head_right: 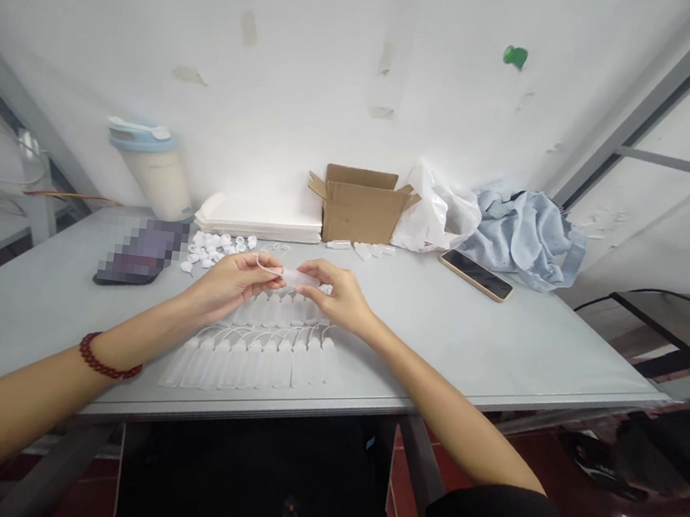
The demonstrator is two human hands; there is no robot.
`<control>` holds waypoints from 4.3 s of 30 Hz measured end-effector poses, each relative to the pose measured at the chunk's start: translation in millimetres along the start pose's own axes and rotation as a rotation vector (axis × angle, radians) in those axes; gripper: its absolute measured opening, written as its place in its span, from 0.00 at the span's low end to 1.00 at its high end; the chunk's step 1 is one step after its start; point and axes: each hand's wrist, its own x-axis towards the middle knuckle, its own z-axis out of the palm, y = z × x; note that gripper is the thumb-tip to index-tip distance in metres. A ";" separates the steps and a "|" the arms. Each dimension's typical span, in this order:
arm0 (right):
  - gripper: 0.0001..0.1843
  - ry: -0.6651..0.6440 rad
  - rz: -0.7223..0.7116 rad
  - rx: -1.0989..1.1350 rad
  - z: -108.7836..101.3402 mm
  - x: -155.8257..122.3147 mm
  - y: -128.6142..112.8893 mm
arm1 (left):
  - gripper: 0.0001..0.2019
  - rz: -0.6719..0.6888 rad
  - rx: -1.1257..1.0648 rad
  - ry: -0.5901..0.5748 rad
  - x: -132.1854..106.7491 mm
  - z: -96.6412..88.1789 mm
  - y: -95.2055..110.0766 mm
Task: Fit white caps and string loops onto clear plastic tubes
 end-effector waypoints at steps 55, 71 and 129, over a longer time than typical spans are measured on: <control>0.21 -0.013 0.163 0.360 1.6 -2.2 -15.1 | 0.08 0.380 0.664 -0.010 -17.3 11.1 5.9; 0.22 0.167 0.282 0.416 -1.3 5.3 -19.5 | 0.13 1.103 1.417 -0.130 -11.0 29.3 4.2; 0.18 -1.191 0.627 -0.061 -80.5 2.7 -14.0 | 0.16 0.477 1.435 -0.527 -54.4 84.1 -25.4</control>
